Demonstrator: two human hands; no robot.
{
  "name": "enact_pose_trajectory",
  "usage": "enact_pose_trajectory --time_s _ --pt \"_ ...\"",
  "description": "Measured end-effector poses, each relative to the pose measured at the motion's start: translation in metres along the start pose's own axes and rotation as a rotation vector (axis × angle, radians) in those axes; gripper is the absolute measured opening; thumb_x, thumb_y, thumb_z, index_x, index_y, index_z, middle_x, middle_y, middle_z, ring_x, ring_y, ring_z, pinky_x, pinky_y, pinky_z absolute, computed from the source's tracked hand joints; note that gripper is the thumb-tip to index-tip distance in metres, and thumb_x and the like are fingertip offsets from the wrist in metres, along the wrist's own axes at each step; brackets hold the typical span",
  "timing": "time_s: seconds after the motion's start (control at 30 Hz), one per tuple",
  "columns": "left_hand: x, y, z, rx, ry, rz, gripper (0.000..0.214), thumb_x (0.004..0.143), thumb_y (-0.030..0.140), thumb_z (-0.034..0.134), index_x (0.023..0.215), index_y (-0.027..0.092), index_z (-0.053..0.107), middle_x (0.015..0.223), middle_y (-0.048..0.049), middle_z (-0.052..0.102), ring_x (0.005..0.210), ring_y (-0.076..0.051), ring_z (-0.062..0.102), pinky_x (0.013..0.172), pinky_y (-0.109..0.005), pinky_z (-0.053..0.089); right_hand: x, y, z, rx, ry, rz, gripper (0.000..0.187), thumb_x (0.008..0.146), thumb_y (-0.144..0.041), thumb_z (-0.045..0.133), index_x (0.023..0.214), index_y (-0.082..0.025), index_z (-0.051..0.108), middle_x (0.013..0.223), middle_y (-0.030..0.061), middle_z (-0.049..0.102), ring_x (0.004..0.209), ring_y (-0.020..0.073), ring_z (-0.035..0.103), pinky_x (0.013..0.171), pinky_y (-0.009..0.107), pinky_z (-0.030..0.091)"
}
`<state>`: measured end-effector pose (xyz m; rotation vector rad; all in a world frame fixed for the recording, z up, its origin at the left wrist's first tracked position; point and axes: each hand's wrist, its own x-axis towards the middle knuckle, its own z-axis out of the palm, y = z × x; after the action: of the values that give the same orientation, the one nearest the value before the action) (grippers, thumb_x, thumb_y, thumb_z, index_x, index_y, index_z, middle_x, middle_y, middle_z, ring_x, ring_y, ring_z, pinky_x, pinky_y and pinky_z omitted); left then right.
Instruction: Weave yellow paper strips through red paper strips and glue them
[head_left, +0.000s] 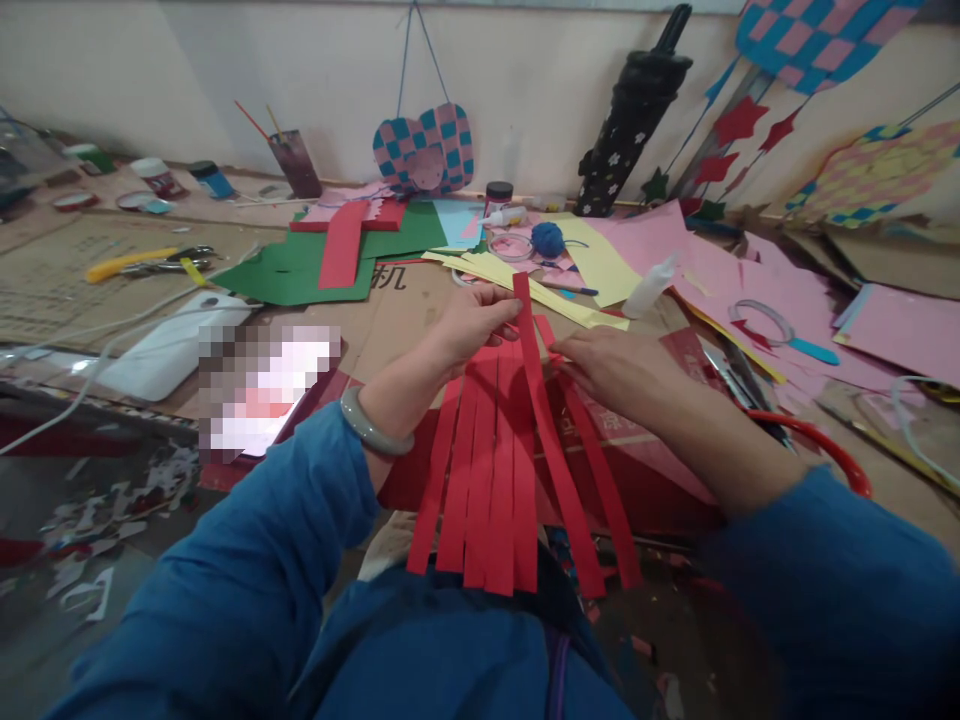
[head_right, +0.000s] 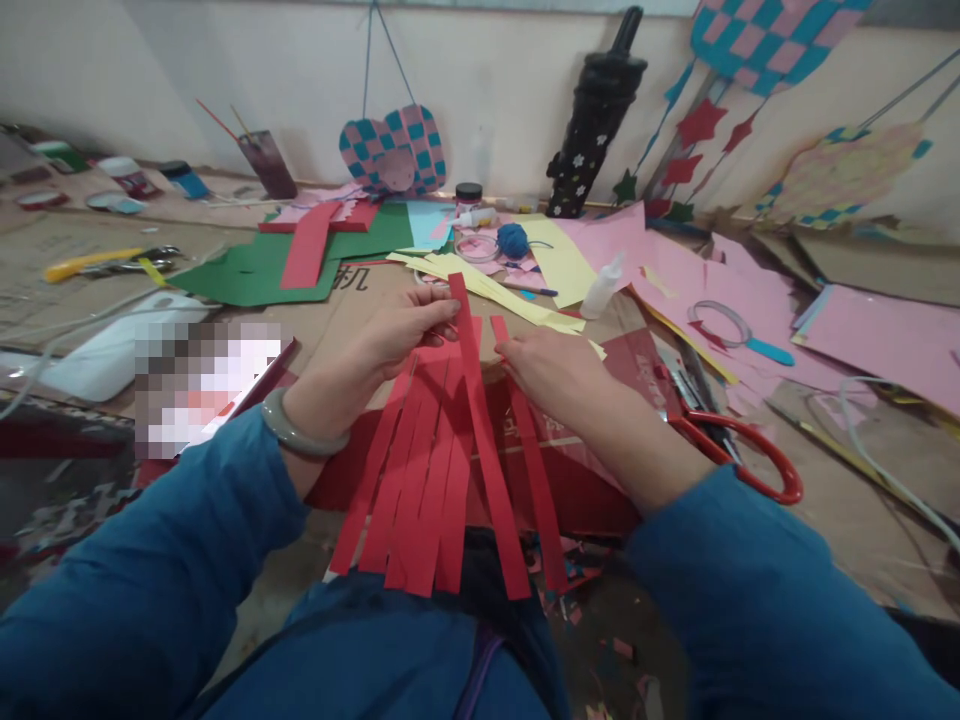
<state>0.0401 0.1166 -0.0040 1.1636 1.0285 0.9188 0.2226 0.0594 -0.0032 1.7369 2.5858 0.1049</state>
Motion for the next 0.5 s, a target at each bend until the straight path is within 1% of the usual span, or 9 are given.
enact_pose_trajectory --time_s 0.07,0.1,0.2,0.3,0.37,0.4,0.43,0.47,0.5 --pt "-0.001 0.001 0.0 0.006 -0.007 -0.006 0.02 0.087 0.007 0.058 0.069 0.014 0.059 0.054 0.0059 0.058 0.046 -0.002 0.056 0.047 -0.014 0.036 0.016 -0.004 0.003 -0.113 -0.121 -0.044 0.03 0.094 -0.016 0.043 0.097 -0.014 0.073 0.101 0.0139 0.072 0.099 0.0259 0.065 0.069 0.032 0.043" --pt "-0.001 0.001 0.001 0.012 -0.012 -0.006 0.021 0.088 0.006 0.057 0.069 0.014 0.058 0.053 0.0062 0.057 0.046 -0.002 0.056 0.047 -0.014 0.036 0.022 -0.006 0.004 -0.146 -0.152 -0.045 0.031 0.093 -0.014 0.042 0.094 -0.013 0.073 0.099 0.0149 0.071 0.099 0.0268 0.065 0.067 0.032 0.042" --pt "-0.003 0.002 0.001 0.035 -0.025 -0.001 0.021 0.088 0.004 0.055 0.069 0.014 0.057 0.054 0.0067 0.056 0.046 -0.001 0.055 0.048 -0.013 0.035 0.03 -0.008 0.004 -0.174 -0.193 -0.03 0.027 0.089 -0.014 0.046 0.091 -0.013 0.074 0.096 0.0161 0.071 0.093 0.0272 0.066 0.063 0.032 0.04" --pt "-0.004 0.003 0.002 0.043 -0.033 0.003 0.021 0.089 0.004 0.054 0.07 0.013 0.057 0.057 0.0068 0.056 0.047 -0.001 0.054 0.049 -0.014 0.035 0.028 0.0 -0.005 -0.189 -0.209 0.009 0.026 0.087 -0.02 0.049 0.089 -0.015 0.074 0.092 0.0143 0.073 0.086 0.0254 0.066 0.062 0.032 0.04" --pt "-0.004 0.004 0.002 0.049 -0.042 -0.006 0.021 0.09 0.005 0.054 0.071 0.014 0.057 0.058 0.0067 0.057 0.048 -0.001 0.055 0.05 -0.015 0.035 0.018 0.017 -0.017 -0.184 -0.17 0.1 0.028 0.087 -0.022 0.047 0.09 -0.018 0.075 0.095 0.0123 0.073 0.087 0.024 0.065 0.063 0.032 0.04" --pt "-0.004 0.003 0.002 0.053 -0.046 -0.013 0.021 0.09 0.005 0.054 0.071 0.014 0.057 0.059 0.0066 0.058 0.048 -0.001 0.055 0.05 -0.015 0.035 0.01 0.03 -0.024 -0.165 -0.122 0.167 0.029 0.086 -0.022 0.047 0.093 -0.019 0.075 0.1 0.0117 0.074 0.09 0.023 0.065 0.064 0.032 0.041" --pt "-0.003 0.003 0.002 0.055 -0.048 -0.019 0.021 0.09 0.005 0.054 0.071 0.014 0.057 0.059 0.0065 0.058 0.049 -0.001 0.056 0.05 -0.015 0.035 0.0 0.044 -0.031 -0.164 -0.1 0.25 0.028 0.086 -0.025 0.048 0.092 -0.021 0.075 0.102 0.0118 0.074 0.089 0.0229 0.065 0.062 0.032 0.04" --pt "-0.003 0.002 0.002 0.055 -0.047 -0.023 0.021 0.09 0.006 0.054 0.071 0.014 0.057 0.059 0.0065 0.058 0.048 -0.001 0.055 0.05 -0.015 0.035 -0.011 0.059 -0.036 -0.187 -0.122 0.345 0.027 0.086 -0.029 0.05 0.089 -0.022 0.075 0.098 0.0115 0.074 0.083 0.0229 0.065 0.058 0.032 0.039" --pt "-0.002 0.002 0.002 0.052 -0.046 -0.022 0.021 0.09 0.006 0.055 0.071 0.014 0.057 0.06 0.0064 0.058 0.048 -0.001 0.055 0.05 -0.016 0.035 -0.022 0.073 -0.041 -0.219 -0.165 0.433 0.024 0.084 -0.033 0.053 0.085 -0.023 0.075 0.091 0.0105 0.075 0.075 0.0226 0.063 0.056 0.033 0.038"
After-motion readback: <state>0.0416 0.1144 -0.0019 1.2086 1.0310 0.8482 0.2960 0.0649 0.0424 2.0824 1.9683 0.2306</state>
